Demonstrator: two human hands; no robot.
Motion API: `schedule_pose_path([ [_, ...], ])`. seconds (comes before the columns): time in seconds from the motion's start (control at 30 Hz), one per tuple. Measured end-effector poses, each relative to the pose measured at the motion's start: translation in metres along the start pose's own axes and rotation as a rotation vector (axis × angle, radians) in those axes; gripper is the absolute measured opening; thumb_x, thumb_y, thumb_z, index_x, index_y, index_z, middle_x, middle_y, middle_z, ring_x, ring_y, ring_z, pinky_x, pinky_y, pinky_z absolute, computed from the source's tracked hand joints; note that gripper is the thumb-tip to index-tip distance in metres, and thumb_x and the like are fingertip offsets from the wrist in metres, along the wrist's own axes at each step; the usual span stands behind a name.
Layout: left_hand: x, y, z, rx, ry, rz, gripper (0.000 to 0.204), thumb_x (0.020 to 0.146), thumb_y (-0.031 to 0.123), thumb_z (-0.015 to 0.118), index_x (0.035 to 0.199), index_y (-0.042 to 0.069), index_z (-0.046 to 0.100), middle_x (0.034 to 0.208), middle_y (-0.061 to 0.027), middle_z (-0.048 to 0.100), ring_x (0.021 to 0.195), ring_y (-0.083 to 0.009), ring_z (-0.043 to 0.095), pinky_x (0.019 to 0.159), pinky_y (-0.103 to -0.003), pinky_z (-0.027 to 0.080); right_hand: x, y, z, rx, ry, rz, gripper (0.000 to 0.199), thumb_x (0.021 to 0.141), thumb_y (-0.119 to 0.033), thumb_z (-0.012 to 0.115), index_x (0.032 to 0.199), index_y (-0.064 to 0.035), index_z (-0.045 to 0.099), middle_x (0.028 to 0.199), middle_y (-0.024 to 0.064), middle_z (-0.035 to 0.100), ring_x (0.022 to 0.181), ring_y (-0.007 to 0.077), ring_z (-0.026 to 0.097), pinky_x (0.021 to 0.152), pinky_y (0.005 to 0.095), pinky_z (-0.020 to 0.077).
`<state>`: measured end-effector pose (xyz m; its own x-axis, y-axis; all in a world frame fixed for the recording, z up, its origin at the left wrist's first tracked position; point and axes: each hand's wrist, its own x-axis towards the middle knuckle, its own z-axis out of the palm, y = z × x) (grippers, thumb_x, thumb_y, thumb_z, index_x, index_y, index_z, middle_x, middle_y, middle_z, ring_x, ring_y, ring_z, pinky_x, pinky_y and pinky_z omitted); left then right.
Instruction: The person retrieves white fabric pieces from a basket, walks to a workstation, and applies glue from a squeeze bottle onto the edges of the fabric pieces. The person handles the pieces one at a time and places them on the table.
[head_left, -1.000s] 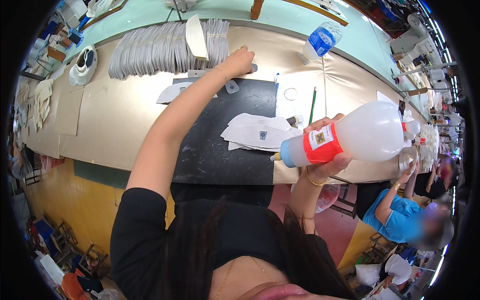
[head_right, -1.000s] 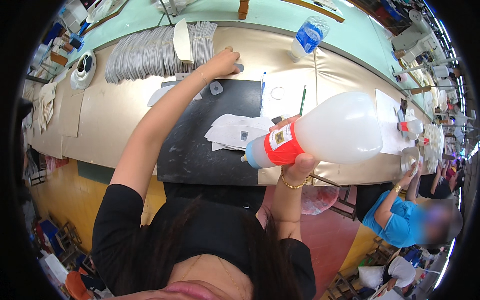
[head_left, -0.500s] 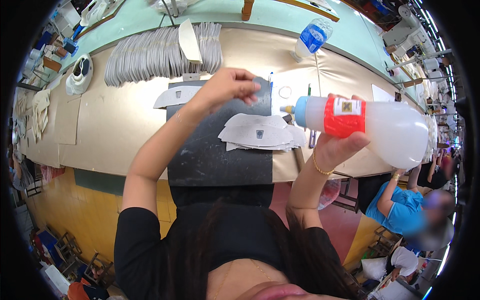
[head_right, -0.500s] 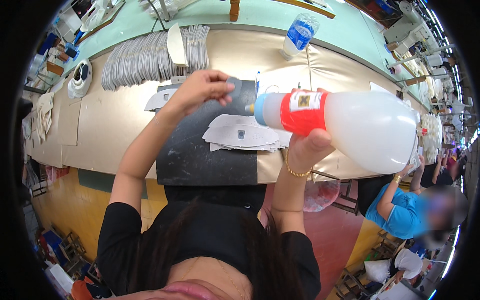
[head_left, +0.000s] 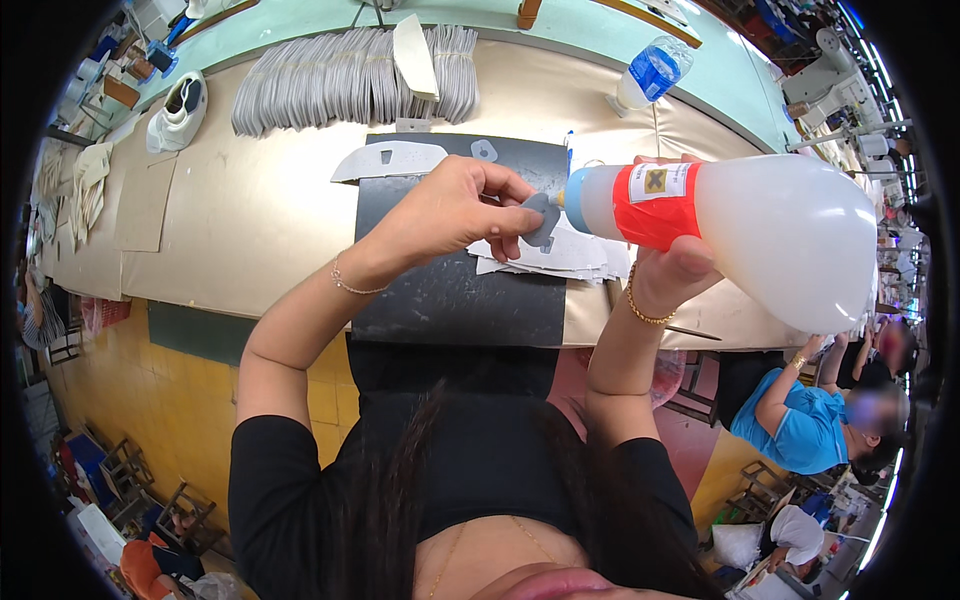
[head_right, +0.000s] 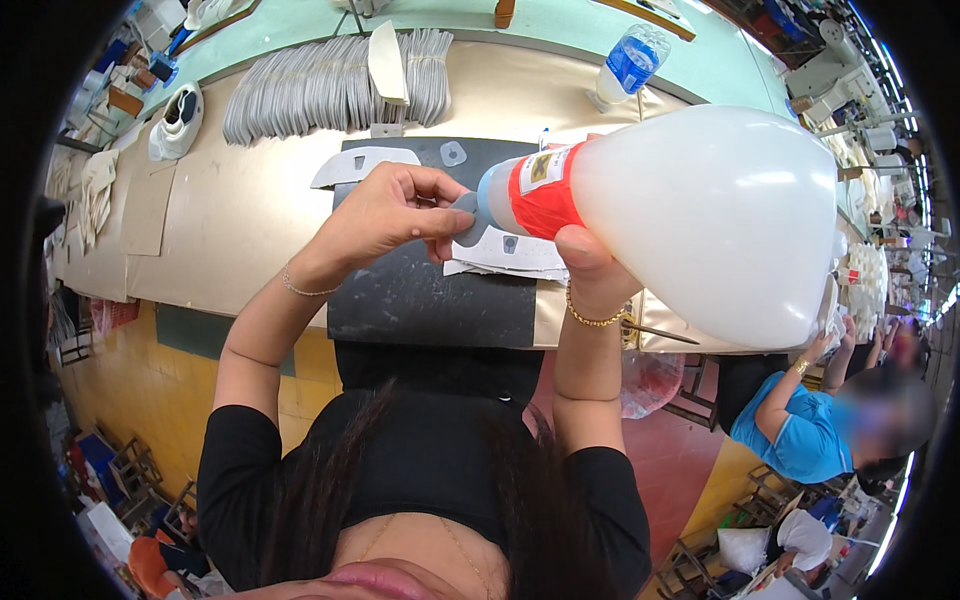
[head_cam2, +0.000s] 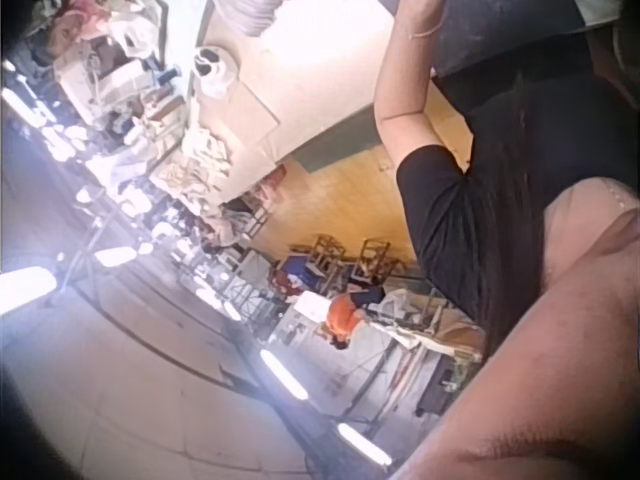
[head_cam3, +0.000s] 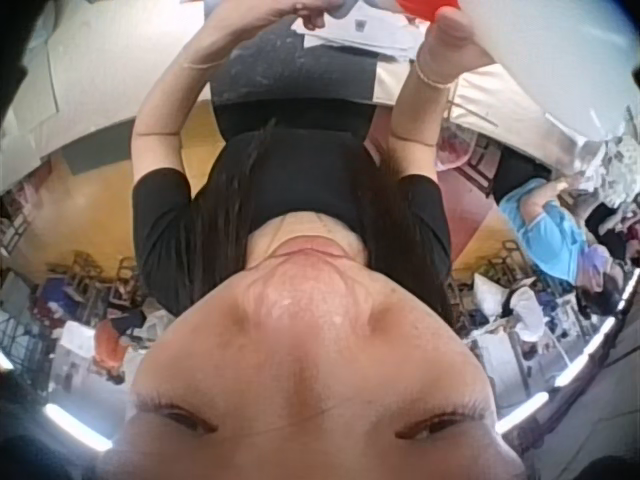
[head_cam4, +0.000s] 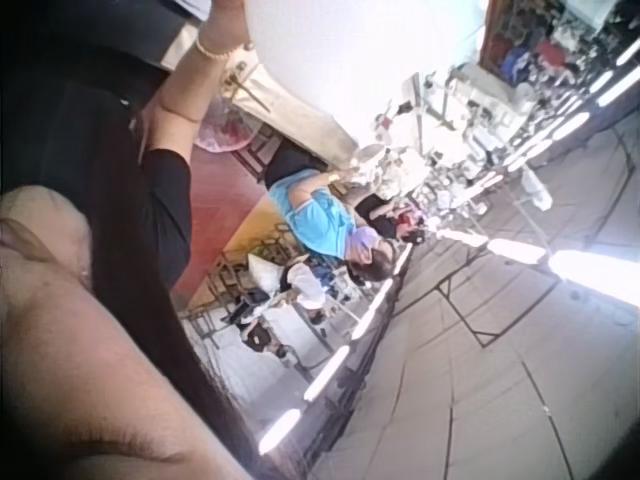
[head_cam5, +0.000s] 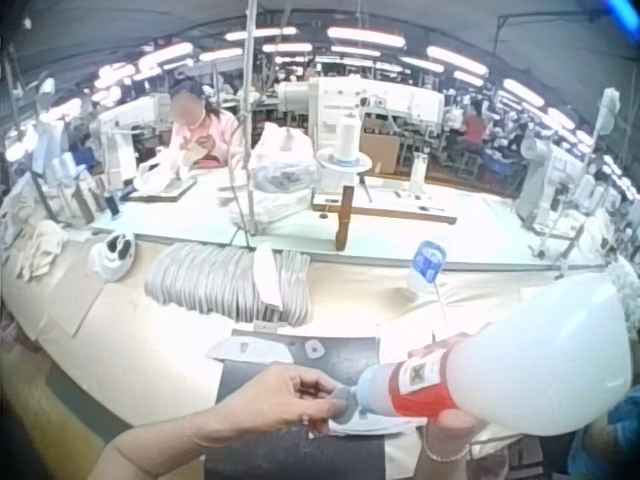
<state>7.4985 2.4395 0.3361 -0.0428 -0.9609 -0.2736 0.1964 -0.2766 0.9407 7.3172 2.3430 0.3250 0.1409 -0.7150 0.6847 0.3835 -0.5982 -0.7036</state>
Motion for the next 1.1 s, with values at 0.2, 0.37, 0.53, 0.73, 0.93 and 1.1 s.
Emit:
schedule_pose_path([
  [0.2,-0.005,0.0,0.002,-0.033,-0.013,0.014,0.02,0.08,0.011,0.069,0.093,-0.004,0.064,0.074,-0.0072,0.064,0.06,-0.0115,0.062,0.054,-0.022,0.049,0.005,-0.01,0.006,-0.207,-0.037,-0.087,0.088,0.072,-0.059,0.064,0.124,0.0053,0.037,0.11,0.0234,0.055,0.089,0.0375,0.062,0.077,0.0488,0.056],
  [0.37,-0.006,-0.005,0.0,-0.087,0.037,0.044,0.021,0.082,0.011,0.068,0.095,-0.005,0.063,0.073,-0.0076,0.064,0.061,-0.0121,0.063,0.055,-0.022,0.049,0.011,-0.018,0.001,-0.103,0.016,-0.107,0.089,0.071,-0.064,0.062,0.12,0.0073,0.04,0.108,0.0228,0.056,0.088,0.0366,0.063,0.078,0.0504,0.0564],
  [0.53,-0.004,-0.008,0.001,-0.068,0.022,0.022,0.02,0.083,0.011,0.067,0.094,-0.004,0.063,0.074,-0.0074,0.063,0.061,-0.0119,0.062,0.055,-0.022,0.049,0.004,-0.021,0.008,-0.109,0.061,-0.023,0.091,0.071,-0.065,0.061,0.126,0.0039,0.035,0.108,0.0219,0.056,0.09,0.0353,0.063,0.076,0.0529,0.057],
  [0.73,-0.006,-0.005,0.003,-0.009,0.01,0.016,0.019,0.083,0.011,0.066,0.094,-0.004,0.063,0.073,-0.0061,0.064,0.058,-0.0111,0.061,0.055,-0.023,0.048,0.001,-0.008,0.004,-0.244,0.039,-0.075,0.093,0.072,-0.06,0.064,0.132,0.0003,0.026,0.113,0.023,0.052,0.092,0.0338,0.062,0.073,0.0496,0.0594],
  [0.93,-0.008,-0.005,0.002,0.028,-0.029,0.001,0.018,0.083,0.011,0.066,0.093,-0.004,0.063,0.074,-0.0065,0.064,0.059,-0.0114,0.061,0.055,-0.023,0.048,-0.002,-0.007,0.007,-0.112,0.096,-0.027,0.084,0.063,-0.053,0.079,0.118,0.0028,0.049,0.111,0.0118,0.058,0.098,0.0236,0.059,0.085,0.0363,0.0502],
  [1.1,-0.007,-0.01,0.001,-0.154,0.012,-0.014,0.019,0.083,0.011,0.066,0.094,-0.004,0.061,0.072,-0.0067,0.062,0.061,-0.0145,0.063,0.056,-0.024,0.051,0.006,-0.012,0.002,0.011,0.078,-0.031,0.089,0.064,-0.057,0.076,0.12,0.0027,0.044,0.108,0.0159,0.058,0.095,0.0306,0.061,0.082,0.0432,0.0521],
])
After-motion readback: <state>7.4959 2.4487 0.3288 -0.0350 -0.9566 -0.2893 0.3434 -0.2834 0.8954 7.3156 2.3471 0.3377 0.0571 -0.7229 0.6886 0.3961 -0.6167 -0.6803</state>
